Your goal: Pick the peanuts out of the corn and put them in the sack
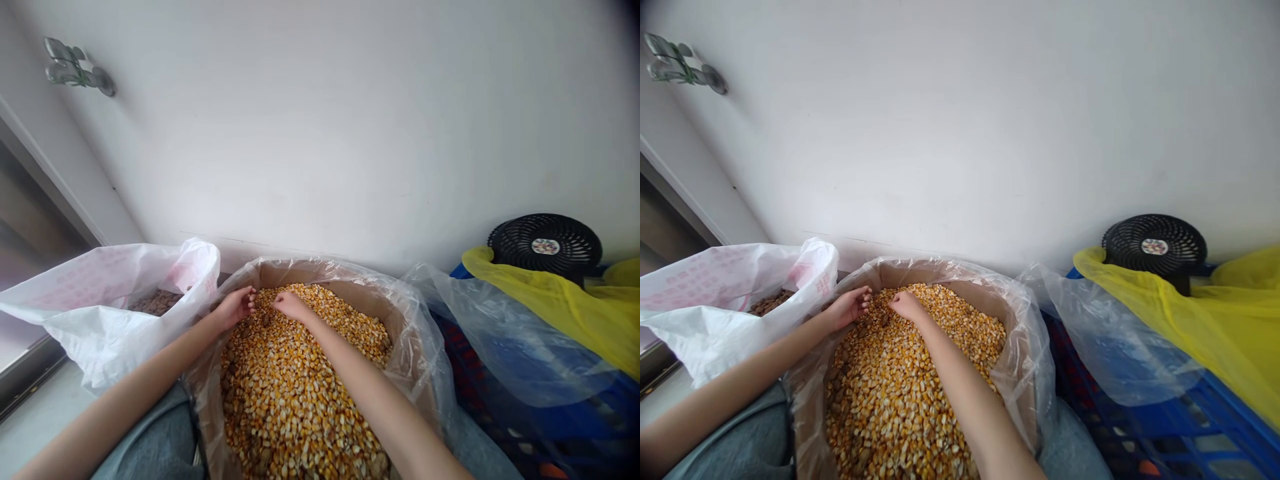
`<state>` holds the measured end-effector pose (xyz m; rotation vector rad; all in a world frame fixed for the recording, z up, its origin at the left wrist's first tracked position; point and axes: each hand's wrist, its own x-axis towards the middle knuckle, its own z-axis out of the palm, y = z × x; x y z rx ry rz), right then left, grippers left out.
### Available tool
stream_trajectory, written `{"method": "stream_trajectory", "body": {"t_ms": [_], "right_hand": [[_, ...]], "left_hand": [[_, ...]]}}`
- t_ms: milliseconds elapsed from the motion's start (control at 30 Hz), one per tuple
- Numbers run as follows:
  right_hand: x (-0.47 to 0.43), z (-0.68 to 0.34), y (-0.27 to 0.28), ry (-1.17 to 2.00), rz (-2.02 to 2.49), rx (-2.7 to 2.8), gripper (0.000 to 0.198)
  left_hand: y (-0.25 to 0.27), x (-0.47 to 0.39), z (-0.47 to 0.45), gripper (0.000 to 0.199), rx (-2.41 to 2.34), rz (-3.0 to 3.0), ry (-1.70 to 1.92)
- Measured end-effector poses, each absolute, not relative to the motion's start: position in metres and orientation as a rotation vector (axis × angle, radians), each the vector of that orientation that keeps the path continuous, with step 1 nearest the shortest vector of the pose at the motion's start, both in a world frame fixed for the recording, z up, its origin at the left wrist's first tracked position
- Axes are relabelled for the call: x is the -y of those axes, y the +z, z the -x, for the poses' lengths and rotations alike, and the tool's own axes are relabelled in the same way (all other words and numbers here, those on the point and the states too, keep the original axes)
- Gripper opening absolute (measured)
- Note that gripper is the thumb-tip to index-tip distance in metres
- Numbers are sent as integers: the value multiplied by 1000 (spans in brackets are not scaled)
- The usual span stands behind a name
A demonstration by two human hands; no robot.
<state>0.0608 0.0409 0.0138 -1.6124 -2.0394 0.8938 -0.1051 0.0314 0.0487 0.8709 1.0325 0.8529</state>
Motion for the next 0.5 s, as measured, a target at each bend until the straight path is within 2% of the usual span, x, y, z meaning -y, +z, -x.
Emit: {"method": "stream_trajectory", "body": {"t_ms": [67,167,267,367,500], "right_hand": [[-34,-57,10,783,1636,2207,10],[-24,-50,6,636,1648,2420,23],[-20,-40,2,511,1654,2566,25],[-21,-31,-1,413,1674,2647,26],[-20,-23,-2,330,1714,2680,27]], "left_hand": [[41,-30,105,10,-1182,-1033,761],[28,-28,108,17,-1439,-1573,590],[17,-27,112,14,-1568,-2088,342],[7,-26,114,10,-1679,-2198,74],[1,-26,113,12,-1756,-2261,-88]]}}
